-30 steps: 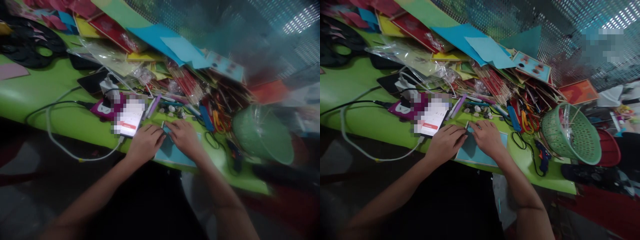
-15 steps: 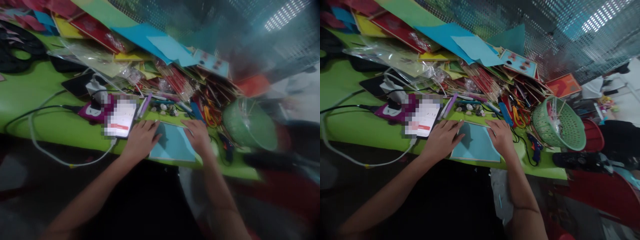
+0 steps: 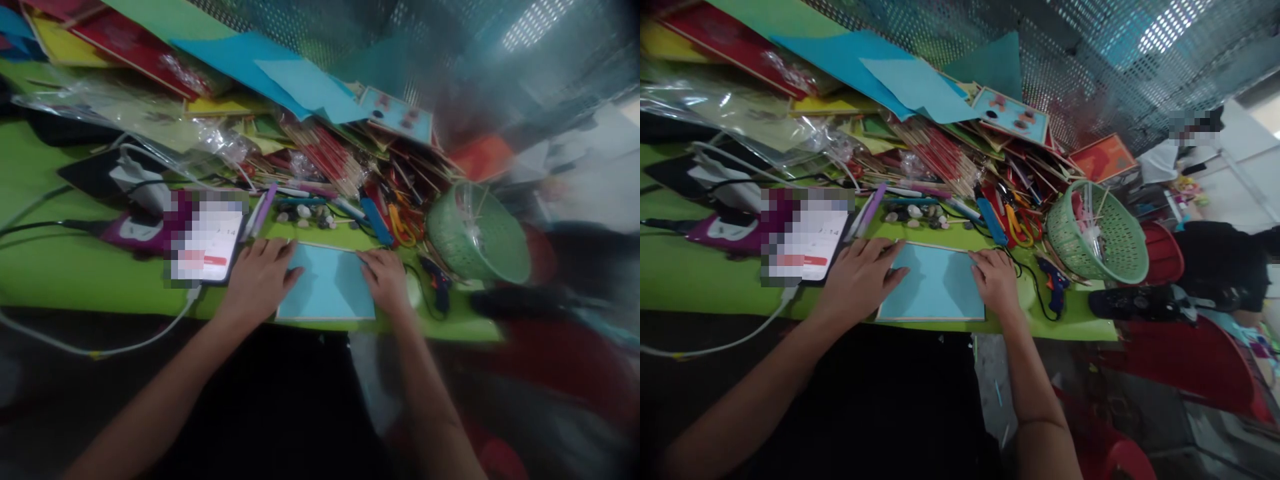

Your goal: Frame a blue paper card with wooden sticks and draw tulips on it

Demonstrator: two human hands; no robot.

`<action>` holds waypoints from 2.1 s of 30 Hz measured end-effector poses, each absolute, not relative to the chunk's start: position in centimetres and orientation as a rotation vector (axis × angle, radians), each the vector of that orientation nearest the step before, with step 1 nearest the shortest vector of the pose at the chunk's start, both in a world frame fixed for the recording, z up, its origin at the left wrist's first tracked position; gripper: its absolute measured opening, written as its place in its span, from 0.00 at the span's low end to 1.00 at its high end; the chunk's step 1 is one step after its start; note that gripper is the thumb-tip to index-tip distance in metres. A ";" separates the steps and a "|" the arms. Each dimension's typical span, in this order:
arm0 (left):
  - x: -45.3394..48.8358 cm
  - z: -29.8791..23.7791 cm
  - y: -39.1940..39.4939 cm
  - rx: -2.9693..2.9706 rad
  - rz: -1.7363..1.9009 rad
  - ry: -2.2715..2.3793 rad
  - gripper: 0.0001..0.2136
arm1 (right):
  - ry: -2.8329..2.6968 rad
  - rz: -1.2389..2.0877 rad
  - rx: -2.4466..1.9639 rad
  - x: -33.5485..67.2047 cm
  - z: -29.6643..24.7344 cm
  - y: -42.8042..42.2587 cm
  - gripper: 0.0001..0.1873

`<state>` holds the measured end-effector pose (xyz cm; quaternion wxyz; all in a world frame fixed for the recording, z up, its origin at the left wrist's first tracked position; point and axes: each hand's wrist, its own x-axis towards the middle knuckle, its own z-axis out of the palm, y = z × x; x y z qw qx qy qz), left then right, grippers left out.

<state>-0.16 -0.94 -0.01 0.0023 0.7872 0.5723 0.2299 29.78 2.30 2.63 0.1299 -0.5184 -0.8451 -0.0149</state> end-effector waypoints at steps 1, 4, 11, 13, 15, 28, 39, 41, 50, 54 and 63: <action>-0.2 0.0 -0.9 2.481 0.718 1.801 0.21 | -2.455 -0.038 -1.513 29.7 2.6 2.3 0.20; -0.2 -0.1 -0.8 2.501 0.724 1.817 0.20 | -2.455 -0.027 -1.521 29.7 2.6 2.2 0.20; -0.7 -0.5 -0.7 2.411 0.860 1.763 0.21 | -2.282 -0.004 -1.454 31.5 2.2 1.5 0.19; -0.8 -0.6 -0.7 2.404 0.878 1.756 0.21 | -2.227 -0.021 -1.449 32.1 2.0 0.9 0.18; -0.8 -0.6 -0.7 2.426 0.865 1.766 0.21 | -2.220 -0.011 -1.435 32.7 1.9 0.3 0.17; -0.3 -0.1 -1.1 2.430 0.741 1.833 0.20 | -2.319 0.052 -1.347 31.5 2.1 1.1 0.19; 0.0 0.2 -0.9 2.421 0.730 1.852 0.19 | -2.314 0.117 -1.300 33.0 0.9 -0.5 0.18; 0.1 0.3 -1.0 2.413 0.738 1.862 0.19 | -2.314 0.119 -1.292 33.1 1.0 -0.7 0.17; -0.1 0.3 -1.8 2.346 0.766 1.876 0.20 | -2.313 0.152 -1.252 33.1 1.4 -2.7 0.17; -0.2 0.4 -1.8 2.312 0.745 1.878 0.20 | -2.375 0.205 -1.265 33.2 1.7 -4.6 0.19; -0.5 0.7 -2.9 2.307 0.734 1.890 0.17 | -2.429 0.147 -1.208 33.3 1.4 -4.5 0.17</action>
